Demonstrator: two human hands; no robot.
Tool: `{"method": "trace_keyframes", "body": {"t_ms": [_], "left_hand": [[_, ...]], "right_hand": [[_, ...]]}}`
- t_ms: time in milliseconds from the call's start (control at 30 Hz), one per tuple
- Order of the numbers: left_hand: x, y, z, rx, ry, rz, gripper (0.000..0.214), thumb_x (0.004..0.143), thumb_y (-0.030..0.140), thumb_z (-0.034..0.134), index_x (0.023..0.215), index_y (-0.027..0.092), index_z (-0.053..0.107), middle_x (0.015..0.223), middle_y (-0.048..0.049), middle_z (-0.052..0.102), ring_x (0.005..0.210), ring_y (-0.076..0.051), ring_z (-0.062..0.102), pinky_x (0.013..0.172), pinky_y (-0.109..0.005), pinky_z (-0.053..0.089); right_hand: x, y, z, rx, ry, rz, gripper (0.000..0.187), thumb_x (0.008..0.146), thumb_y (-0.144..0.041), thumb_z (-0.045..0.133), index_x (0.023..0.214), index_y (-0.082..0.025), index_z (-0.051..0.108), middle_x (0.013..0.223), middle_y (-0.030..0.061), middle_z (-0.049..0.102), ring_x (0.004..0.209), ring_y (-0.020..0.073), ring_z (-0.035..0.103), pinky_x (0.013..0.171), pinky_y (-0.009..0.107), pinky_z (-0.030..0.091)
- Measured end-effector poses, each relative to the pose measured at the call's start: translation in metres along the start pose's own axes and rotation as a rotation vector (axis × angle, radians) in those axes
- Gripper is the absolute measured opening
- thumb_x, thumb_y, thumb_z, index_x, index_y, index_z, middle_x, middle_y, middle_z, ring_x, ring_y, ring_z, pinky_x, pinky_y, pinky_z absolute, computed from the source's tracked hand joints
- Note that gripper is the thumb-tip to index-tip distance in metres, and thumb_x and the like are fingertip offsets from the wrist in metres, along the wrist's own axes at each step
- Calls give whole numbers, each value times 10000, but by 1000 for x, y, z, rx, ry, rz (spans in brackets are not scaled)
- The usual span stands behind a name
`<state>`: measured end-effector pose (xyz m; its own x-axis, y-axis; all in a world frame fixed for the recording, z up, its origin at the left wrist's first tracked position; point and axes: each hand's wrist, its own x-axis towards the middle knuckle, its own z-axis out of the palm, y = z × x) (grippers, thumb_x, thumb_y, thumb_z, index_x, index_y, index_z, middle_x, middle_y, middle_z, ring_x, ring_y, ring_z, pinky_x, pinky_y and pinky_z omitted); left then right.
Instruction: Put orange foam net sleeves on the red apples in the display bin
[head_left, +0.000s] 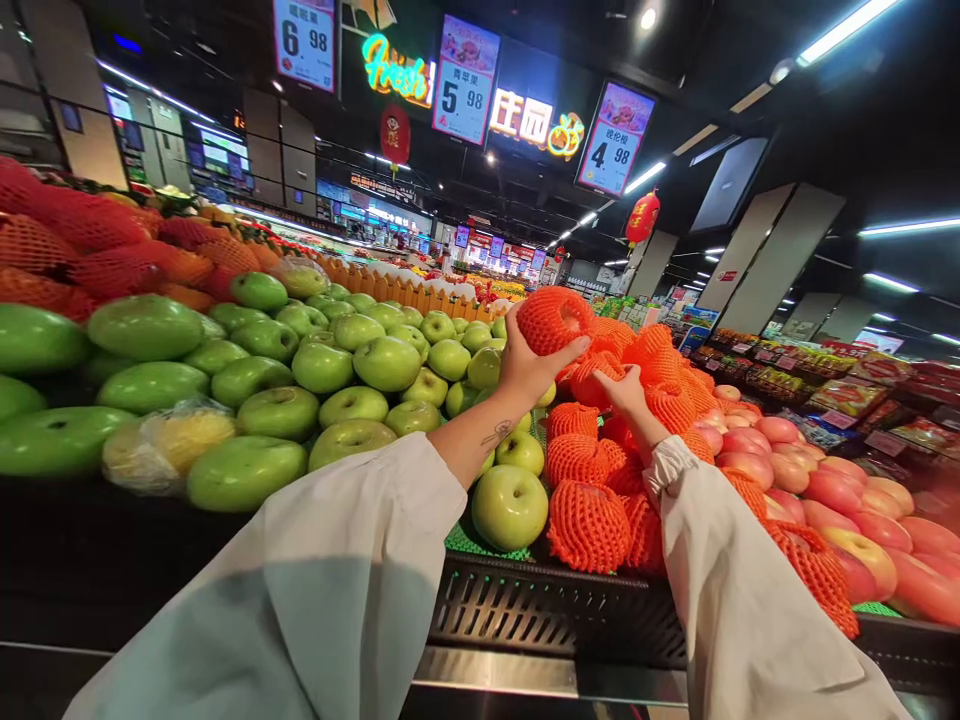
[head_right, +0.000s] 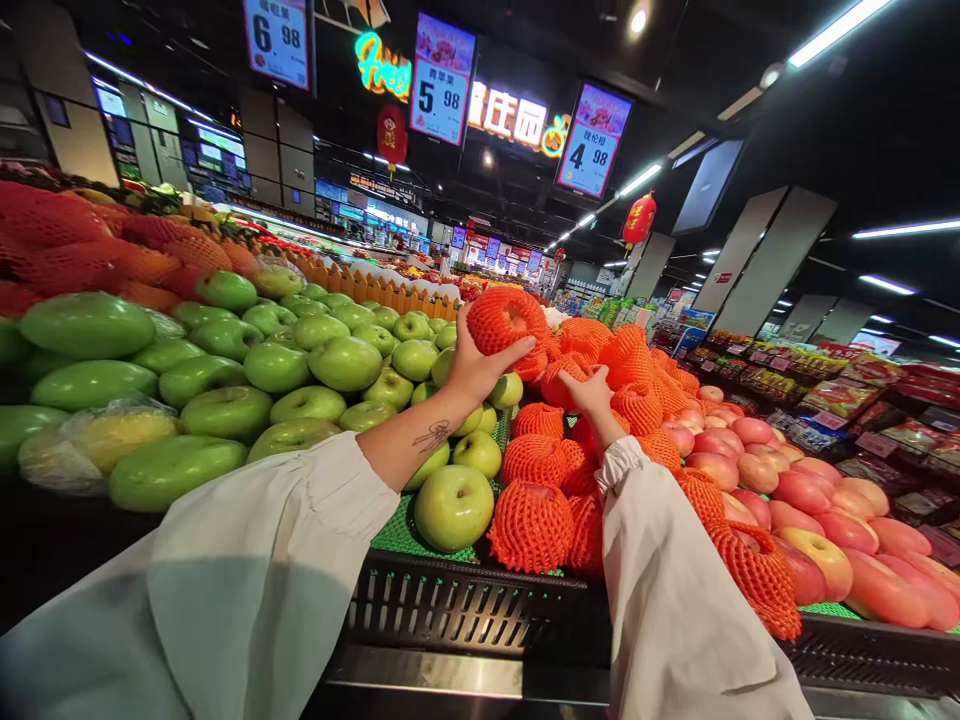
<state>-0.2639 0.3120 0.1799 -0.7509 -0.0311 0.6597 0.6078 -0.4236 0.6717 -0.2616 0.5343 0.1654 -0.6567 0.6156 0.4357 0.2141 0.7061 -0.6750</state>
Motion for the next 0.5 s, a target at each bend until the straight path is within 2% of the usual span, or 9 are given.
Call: {"method": "trace_keyframes", "body": {"t_ms": [167, 333, 500], "left_hand": [[-2, 3, 1, 17, 0, -11, 838, 670, 325, 892, 1330, 293, 377, 1370, -86, 585, 1263, -268, 584, 1133, -461, 438], [-3, 3, 2, 45, -8, -10, 825, 685, 331, 884, 1324, 289, 364, 1377, -82, 587, 1255, -254, 596, 1111, -426, 457], [-2, 0, 1, 59, -15, -14, 818, 703, 326, 871, 1336, 301, 353, 1389, -78, 579, 1287, -256, 579, 1106, -407, 455]], "right_hand": [[4, 2, 11, -70, -85, -114, 807, 635, -602, 736, 1243, -155, 451, 1211, 178, 644, 1130, 348, 638, 1016, 453, 482], [7, 8, 21, -30, -187, -138, 809, 653, -559, 752, 1256, -119, 440, 1199, 210, 639, 1100, 331, 639, 987, 439, 507], [12, 17, 28, -15, -275, -167, 897, 561, -558, 832, 1243, -129, 436, 1195, 211, 617, 1115, 357, 618, 929, 455, 534]]}}
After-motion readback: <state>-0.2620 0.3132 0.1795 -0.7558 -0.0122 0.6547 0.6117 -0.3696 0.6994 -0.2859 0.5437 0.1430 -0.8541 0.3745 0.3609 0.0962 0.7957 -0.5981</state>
